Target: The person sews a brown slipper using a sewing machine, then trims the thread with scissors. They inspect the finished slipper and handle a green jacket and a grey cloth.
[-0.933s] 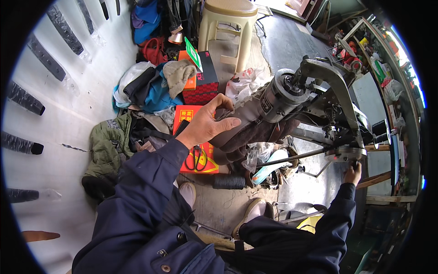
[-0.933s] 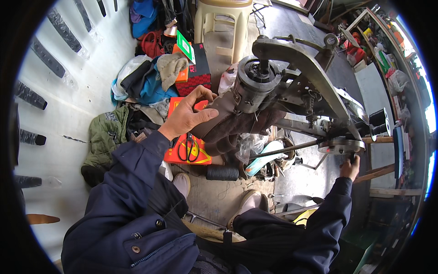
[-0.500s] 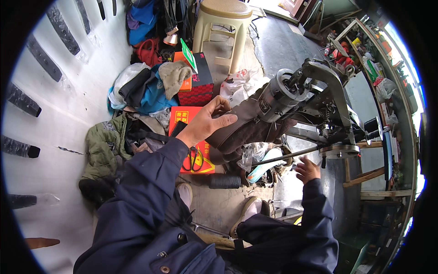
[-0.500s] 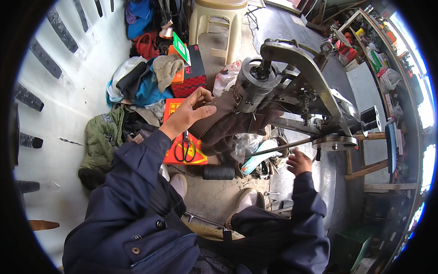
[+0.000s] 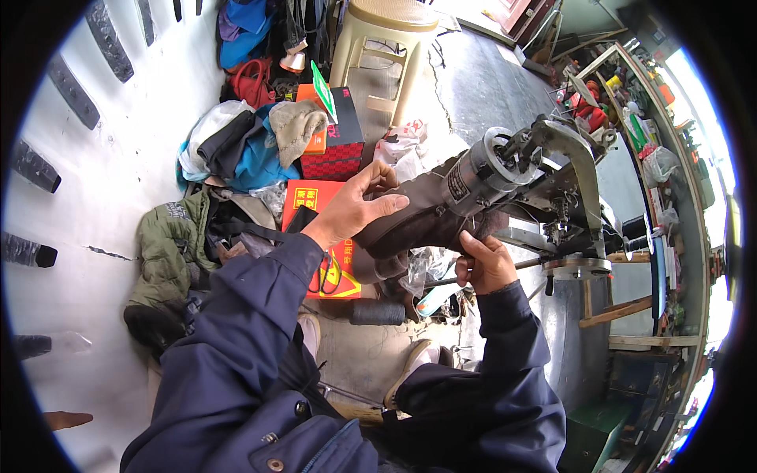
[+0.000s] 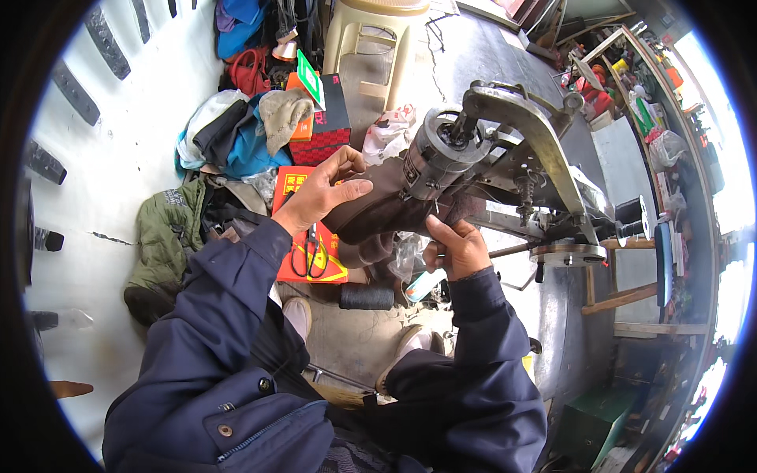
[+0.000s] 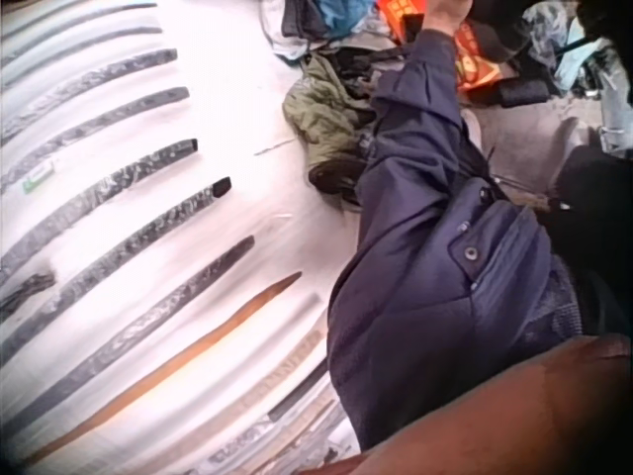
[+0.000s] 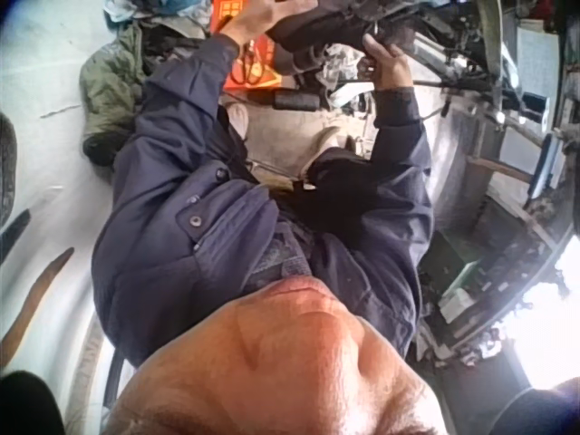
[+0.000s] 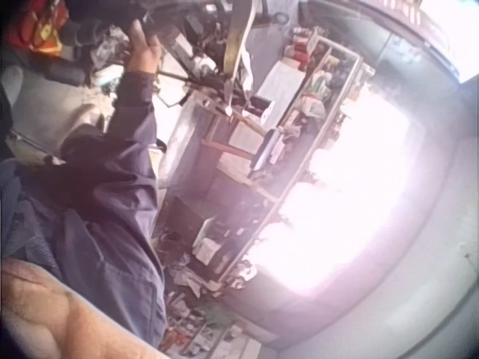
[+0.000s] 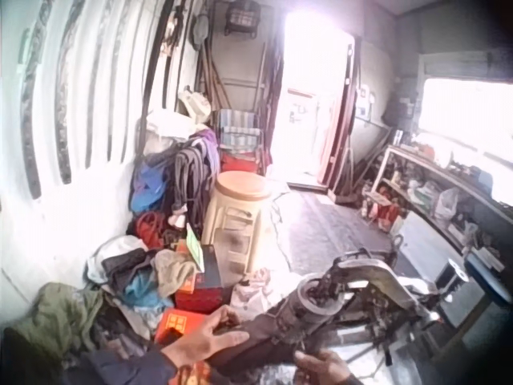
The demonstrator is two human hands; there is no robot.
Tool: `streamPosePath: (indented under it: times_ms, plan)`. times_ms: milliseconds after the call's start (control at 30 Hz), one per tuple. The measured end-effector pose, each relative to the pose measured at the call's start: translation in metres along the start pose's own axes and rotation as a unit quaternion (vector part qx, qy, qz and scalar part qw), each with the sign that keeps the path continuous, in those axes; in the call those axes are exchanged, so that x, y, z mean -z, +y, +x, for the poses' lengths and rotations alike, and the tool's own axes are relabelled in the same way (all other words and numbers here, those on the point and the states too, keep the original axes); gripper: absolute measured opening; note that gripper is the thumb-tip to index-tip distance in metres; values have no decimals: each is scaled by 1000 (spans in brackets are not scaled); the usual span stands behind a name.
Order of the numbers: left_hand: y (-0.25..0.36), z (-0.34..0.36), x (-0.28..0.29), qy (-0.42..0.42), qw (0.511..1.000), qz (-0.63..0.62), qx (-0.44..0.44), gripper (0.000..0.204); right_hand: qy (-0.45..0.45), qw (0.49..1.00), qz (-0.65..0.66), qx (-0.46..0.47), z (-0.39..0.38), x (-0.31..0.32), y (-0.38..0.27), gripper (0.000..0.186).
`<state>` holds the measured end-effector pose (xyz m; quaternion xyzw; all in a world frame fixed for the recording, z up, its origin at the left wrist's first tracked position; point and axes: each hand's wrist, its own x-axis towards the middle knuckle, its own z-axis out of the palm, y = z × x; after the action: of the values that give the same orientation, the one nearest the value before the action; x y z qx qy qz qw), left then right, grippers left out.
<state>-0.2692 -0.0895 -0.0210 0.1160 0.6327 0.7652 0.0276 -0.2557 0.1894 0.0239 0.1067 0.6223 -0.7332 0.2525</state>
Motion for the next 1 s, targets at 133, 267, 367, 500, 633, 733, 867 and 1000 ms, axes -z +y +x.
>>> streamPosePath:
  times_ms: [133, 267, 367, 500, 633, 733, 867, 1000]
  plan:
    - [-2, 1, 0, 4, 1000, 5, -4, 35, -5, 999, -36, 3, 11, -7, 3, 8]
    - [-2, 1, 1, -3, 999, -38, 26, 36, 7, 1000, 3, 12, 11, -16, 6, 6]
    - [-3, 2, 1, -3, 998, -47, 36, 36, 15, 999, 31, 32, 8, -21, 9, 6]
    - [-4, 0, 1, 7, 1000, -15, 19, 35, 36, 998, -53, 27, 8, -17, 5, 5]
    - [-4, 0, 0, 7, 1000, -19, 14, 36, -33, 999, -1, -12, 12, -10, 0, 8]
    - [-4, 0, 0, 10, 1000, 1, 7, 36, -83, 996, 37, -8, 13, -8, 2, 12]
    - [-5, 1, 0, 9, 1000, 3, 1, 37, -96, 991, 93, -12, 16, -7, 9, 11]
    - [-6, 2, 1, 12, 1000, 20, -10, 39, -110, 988, 111, -11, 20, -5, 17, 9]
